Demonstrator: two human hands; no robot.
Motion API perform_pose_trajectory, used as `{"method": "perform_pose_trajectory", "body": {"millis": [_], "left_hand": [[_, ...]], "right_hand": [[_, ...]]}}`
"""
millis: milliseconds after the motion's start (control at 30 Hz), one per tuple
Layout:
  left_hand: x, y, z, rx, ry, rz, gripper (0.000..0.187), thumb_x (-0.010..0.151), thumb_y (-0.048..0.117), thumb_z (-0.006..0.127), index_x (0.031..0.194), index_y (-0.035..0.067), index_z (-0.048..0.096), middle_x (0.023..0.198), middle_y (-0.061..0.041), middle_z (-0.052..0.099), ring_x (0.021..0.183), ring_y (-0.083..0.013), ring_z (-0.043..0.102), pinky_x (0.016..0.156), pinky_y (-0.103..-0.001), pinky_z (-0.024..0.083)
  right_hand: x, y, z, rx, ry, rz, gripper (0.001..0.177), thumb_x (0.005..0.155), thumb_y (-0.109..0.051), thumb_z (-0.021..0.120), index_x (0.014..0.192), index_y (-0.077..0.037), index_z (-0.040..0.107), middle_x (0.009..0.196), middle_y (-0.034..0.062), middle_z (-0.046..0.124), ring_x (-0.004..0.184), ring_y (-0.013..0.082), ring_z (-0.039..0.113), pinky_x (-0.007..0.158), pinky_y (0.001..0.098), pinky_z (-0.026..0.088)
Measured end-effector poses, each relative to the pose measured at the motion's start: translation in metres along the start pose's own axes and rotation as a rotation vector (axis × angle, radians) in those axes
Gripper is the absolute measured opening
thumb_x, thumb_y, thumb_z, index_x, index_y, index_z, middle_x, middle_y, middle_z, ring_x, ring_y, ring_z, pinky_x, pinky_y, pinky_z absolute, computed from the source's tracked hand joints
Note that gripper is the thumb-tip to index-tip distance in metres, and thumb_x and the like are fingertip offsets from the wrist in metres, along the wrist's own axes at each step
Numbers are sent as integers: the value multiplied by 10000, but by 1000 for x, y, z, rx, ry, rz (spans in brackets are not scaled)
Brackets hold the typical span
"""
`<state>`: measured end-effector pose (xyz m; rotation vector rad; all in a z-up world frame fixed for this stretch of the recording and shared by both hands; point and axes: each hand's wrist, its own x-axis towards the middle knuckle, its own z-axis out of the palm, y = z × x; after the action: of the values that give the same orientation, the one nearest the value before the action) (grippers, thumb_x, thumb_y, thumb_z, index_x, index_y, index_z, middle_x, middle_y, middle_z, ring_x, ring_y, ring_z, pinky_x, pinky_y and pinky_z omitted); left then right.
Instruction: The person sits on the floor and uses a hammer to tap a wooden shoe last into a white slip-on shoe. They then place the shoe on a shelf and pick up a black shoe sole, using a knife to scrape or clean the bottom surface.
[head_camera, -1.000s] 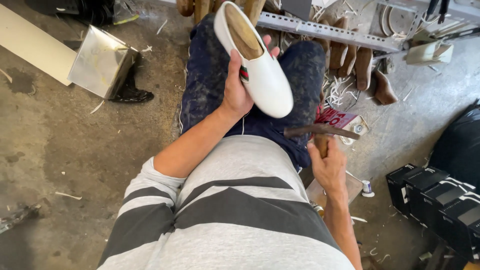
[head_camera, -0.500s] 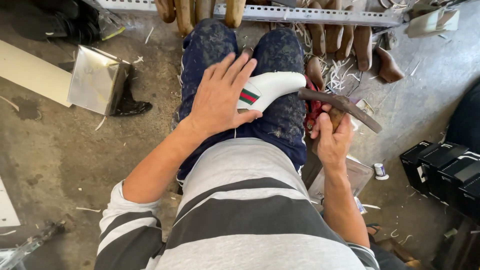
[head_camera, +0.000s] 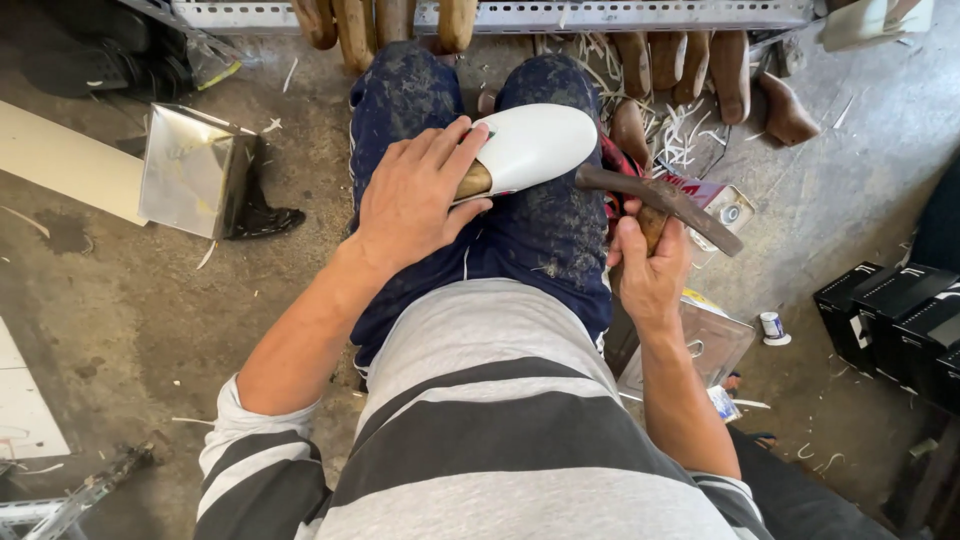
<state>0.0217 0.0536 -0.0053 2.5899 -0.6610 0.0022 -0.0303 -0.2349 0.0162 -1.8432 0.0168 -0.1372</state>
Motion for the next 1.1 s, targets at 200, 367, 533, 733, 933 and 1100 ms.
{"method": "perform_pose_trajectory", "body": {"millis": [200,367,533,733,933,1100], "left_hand": [[11,18,-19,-31,-59,-76,796,900,329,824,1556,144,413,1505,-162,508,1254,-308,608,1065,-432,468],[9,8,26,174,227,5,608,1002,603,639,1401,145,625,1357,-121,626,1203,-307,661,943,-432,531],[14,11,25,199,288,18,555,985,569,668,1325,131,675,1304,-133,658,1160,-304,680,901,-413,546],[15,14,22,209,282,15,533,983,552,650,1302,127,683,1283,-140,666,1153,-309,680,894,-420,549],[13,16,21,206,284,16,515,995,533,636,1296,117,683,1269,-149,671,1143,-316,684,898,-418,546],[13,18,21,206,276,-24,524,991,540,618,1292,116,682,1250,-144,678,1110,-311,697,874,-420,551]], "right_hand": [[4,-7,-3,58,-37,205,180,1094,-32,523,1272,-3,521,991,53,595,689,117,556,651,235,505],[40,-25,7,-139,-133,-78,215,1090,-134,584,1126,65,653,604,70,630,582,184,656,636,297,504],[56,-25,13,-202,-171,-101,254,1107,-201,539,1084,21,659,582,40,639,557,178,635,654,287,510],[82,-38,10,-426,-317,-146,273,1122,-194,606,988,38,659,680,216,569,661,447,624,610,466,473],[94,-38,9,-471,-402,-44,308,1120,-260,623,924,-26,668,657,200,574,650,464,602,626,478,480],[80,-42,15,-288,-290,81,287,1152,-327,489,980,-121,590,528,-11,519,533,176,599,622,320,495]]}}
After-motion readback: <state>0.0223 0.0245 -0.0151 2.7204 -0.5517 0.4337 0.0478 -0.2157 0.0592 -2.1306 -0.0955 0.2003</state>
